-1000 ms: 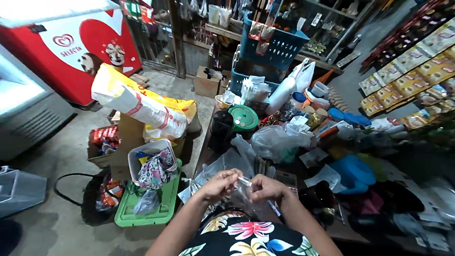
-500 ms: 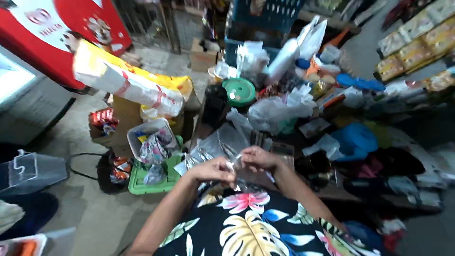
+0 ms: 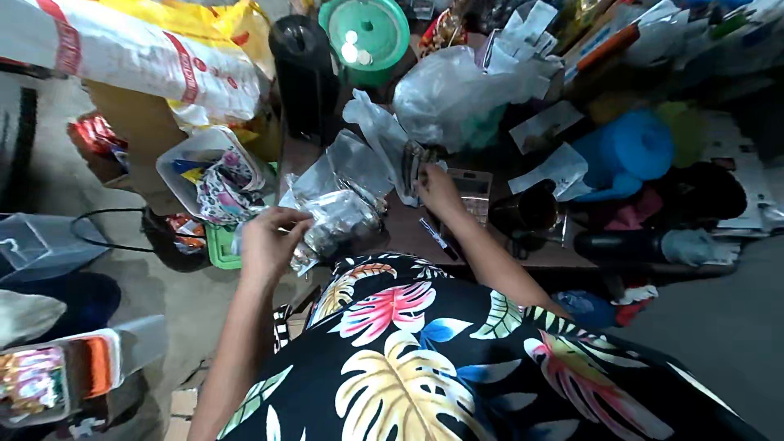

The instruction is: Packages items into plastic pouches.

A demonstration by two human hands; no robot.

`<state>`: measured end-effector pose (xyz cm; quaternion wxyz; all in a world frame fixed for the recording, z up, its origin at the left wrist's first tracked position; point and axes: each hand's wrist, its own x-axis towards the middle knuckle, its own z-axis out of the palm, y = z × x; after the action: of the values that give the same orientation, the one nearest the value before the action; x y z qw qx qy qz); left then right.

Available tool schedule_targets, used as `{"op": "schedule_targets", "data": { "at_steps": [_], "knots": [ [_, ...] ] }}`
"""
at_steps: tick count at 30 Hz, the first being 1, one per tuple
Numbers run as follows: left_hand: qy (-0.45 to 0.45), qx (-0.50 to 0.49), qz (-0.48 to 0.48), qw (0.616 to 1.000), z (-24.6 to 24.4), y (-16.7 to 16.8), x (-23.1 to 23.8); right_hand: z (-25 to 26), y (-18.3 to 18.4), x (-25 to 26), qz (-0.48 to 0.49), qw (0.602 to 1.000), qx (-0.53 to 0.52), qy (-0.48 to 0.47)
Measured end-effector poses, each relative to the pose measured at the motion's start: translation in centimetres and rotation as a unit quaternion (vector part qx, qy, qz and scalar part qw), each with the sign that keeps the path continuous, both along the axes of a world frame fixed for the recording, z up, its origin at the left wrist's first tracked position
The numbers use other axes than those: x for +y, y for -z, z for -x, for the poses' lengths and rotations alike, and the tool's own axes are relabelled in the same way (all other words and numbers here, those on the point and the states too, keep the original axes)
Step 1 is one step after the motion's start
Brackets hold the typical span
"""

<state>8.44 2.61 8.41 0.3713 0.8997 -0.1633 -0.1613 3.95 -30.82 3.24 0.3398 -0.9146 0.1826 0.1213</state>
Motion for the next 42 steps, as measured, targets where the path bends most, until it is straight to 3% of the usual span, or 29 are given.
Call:
{"op": "schedule_targets", "data": {
  "at_steps": [5,10,13,15,18,22,27,31,33,36,38,42],
  "knots": [
    [-0.146,-0.081,0.082,0.983,1.1,0.5,1.3,0.2,0.8,-1.3,-0.033,0.999,-0.034,-0.005],
    [-0.142,-0.161,0.104,0.971,1.2,1.2,0.4,-0.6,-0.7,3.2,-0.132,0.985,-0.113,-0.007],
    [-0.139,-0.208,0.132,0.959,0.3,1.9,1.1,-0.6,-0.8,3.5,-0.053,0.991,-0.126,-0.003],
    [-0.135,-0.216,0.149,0.955,-0.5,2.0,2.0,1.0,-0.3,2.6,0.035,0.996,-0.081,0.010],
    [-0.091,-0.198,0.155,0.964,-2.0,2.1,2.5,5.7,1.7,2.5,0.115,0.992,0.027,0.032],
    [0.040,-0.222,0.175,0.958,-4.1,2.6,0.7,9.7,3.7,5.2,0.152,0.981,0.076,0.097],
    [0.158,-0.256,0.177,0.937,-6.9,5.0,-4.6,9.8,4.7,6.7,0.156,0.974,0.037,0.157],
    [0.285,-0.215,-0.004,0.934,-6.8,8.9,-7.1,8.8,2.1,7.3,0.102,0.965,-0.138,0.201],
    [0.332,-0.165,-0.080,0.925,-6.1,10.1,-7.7,7.0,1.3,7.0,0.099,0.956,-0.215,0.171],
    [0.360,-0.144,-0.096,0.916,-4.8,10.5,-7.4,3.2,1.6,7.0,0.114,0.948,-0.282,0.097],
    [0.349,-0.137,-0.068,0.925,-4.2,9.5,-6.7,0.4,2.2,7.2,0.132,0.955,-0.263,0.046],
    [0.286,-0.127,0.012,0.950,-2.1,6.1,-1.0,-3.3,3.9,7.7,0.152,0.982,-0.095,-0.056]
  ]
}}
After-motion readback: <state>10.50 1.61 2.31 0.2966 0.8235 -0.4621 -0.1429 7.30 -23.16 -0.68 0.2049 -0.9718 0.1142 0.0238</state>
